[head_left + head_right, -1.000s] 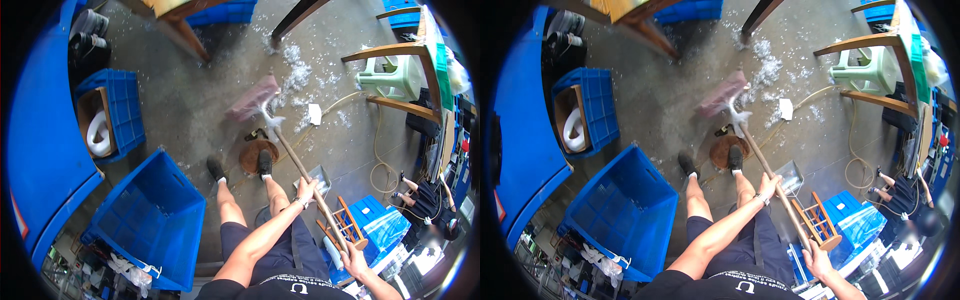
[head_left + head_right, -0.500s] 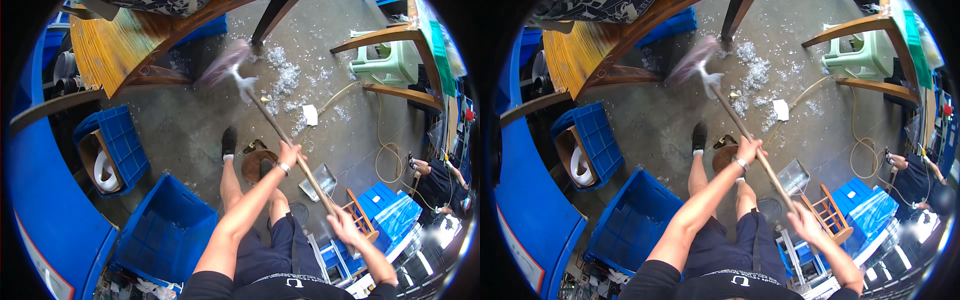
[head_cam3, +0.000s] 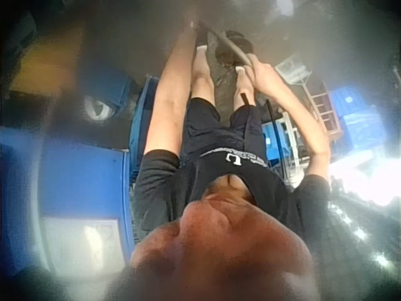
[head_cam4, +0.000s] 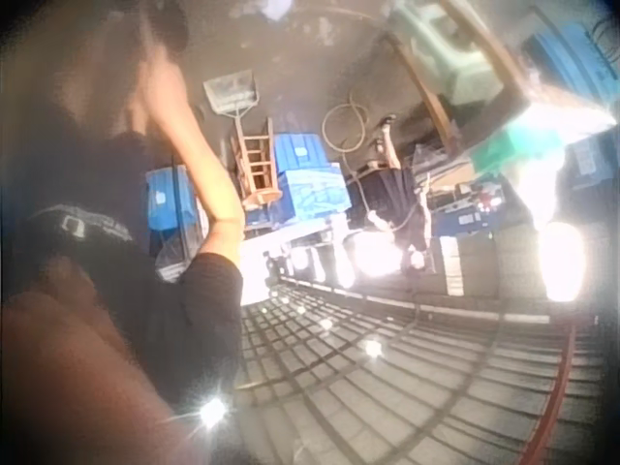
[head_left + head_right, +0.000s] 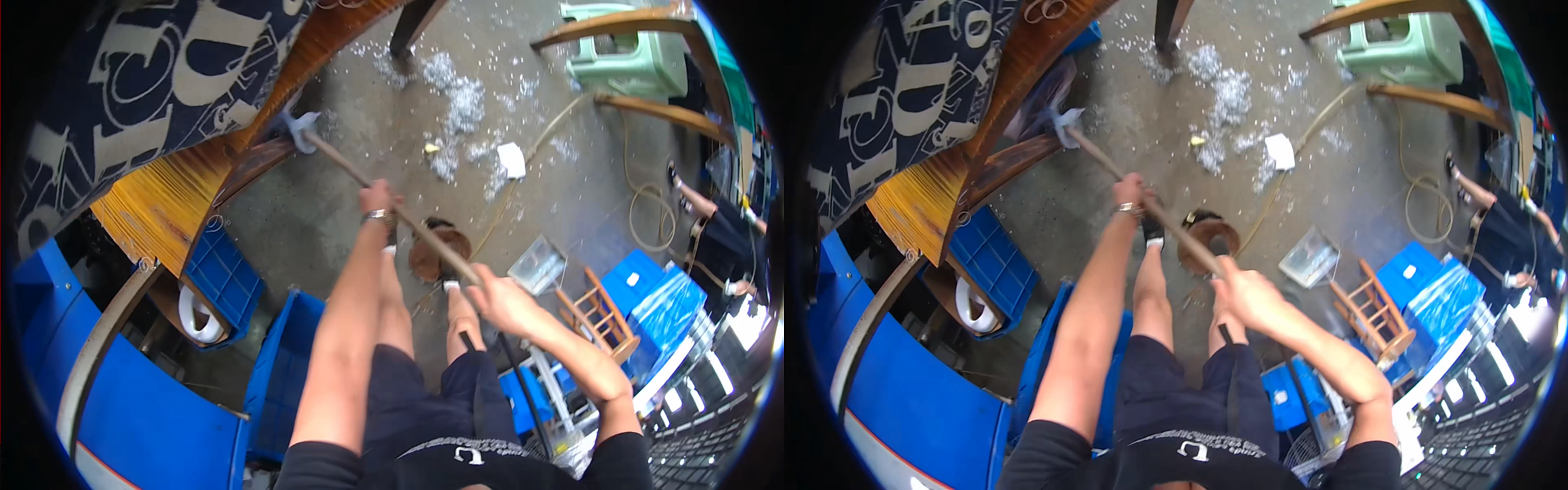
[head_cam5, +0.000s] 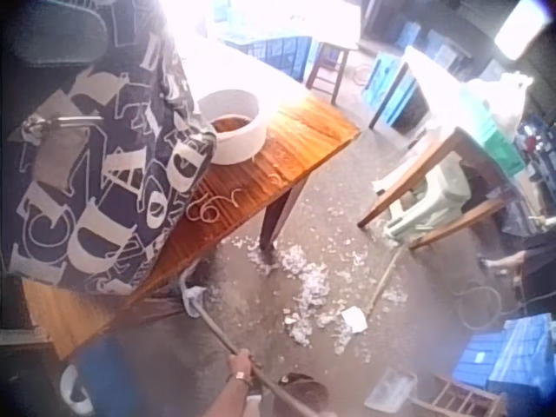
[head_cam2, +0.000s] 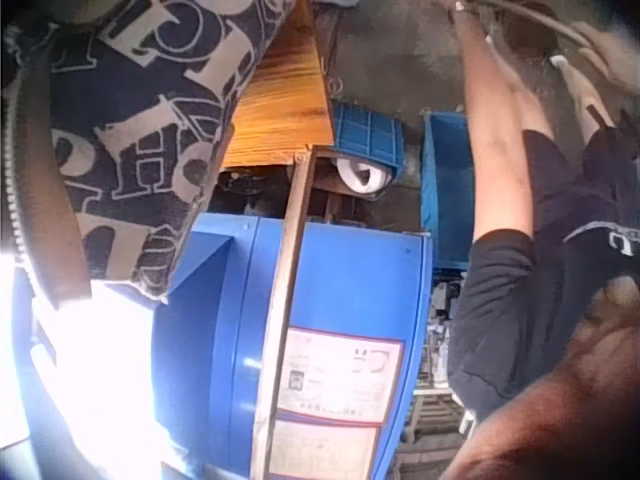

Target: Sweep debris off the floor using a broom and dustpan.

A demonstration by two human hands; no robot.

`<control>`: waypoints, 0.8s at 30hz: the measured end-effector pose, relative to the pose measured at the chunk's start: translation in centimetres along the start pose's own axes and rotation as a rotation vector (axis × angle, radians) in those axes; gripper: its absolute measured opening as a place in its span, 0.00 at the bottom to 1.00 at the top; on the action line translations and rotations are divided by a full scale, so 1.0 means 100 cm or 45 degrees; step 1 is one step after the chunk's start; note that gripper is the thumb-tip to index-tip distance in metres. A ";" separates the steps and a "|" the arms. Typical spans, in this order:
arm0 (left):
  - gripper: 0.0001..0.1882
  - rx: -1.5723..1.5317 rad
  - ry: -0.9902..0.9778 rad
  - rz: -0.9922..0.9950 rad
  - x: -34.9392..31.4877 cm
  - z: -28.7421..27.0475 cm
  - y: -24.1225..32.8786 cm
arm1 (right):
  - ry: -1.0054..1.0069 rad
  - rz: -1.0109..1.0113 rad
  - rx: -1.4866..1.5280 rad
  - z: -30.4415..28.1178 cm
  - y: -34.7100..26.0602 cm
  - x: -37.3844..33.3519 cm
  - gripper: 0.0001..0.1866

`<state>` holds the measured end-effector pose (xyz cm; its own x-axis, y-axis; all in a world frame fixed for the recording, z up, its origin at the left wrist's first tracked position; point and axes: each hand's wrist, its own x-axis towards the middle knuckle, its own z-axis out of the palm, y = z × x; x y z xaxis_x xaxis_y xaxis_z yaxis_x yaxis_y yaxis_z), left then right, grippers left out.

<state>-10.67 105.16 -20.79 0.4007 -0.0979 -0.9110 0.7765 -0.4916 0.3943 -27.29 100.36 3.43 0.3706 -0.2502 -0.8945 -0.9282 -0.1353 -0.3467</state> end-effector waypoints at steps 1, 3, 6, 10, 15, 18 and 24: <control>0.09 0.024 -0.051 -0.080 -0.021 0.006 -0.018 | 0.025 0.056 0.024 0.002 0.008 -0.015 0.17; 0.09 0.024 -0.076 -0.112 -0.053 0.037 -0.032 | 0.082 0.137 0.043 0.012 0.026 -0.047 0.18; 0.09 0.084 -0.285 -0.258 -0.102 0.065 -0.045 | 0.210 0.258 0.110 0.027 0.029 -0.091 0.19; 0.08 0.081 -0.474 -0.278 -0.144 0.064 -0.084 | 0.278 0.363 0.238 0.029 0.040 -0.146 0.19; 0.14 0.387 -0.877 -0.424 -0.238 -0.018 -0.138 | 0.338 0.435 0.568 0.131 0.071 -0.249 0.16; 0.14 1.085 -1.389 -0.906 -0.258 -0.076 -0.152 | 0.315 0.614 1.016 0.247 0.084 -0.327 0.10; 0.14 0.808 -1.129 -0.763 -0.221 -0.148 -0.152 | 0.280 0.736 0.901 0.327 0.097 -0.291 0.14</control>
<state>-24.16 127.63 -4.89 -0.5933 -0.1430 -0.7922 0.2528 -0.9674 -0.0146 -48.25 137.68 16.85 -0.2232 -0.2815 -0.9332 -0.7483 0.6630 -0.0210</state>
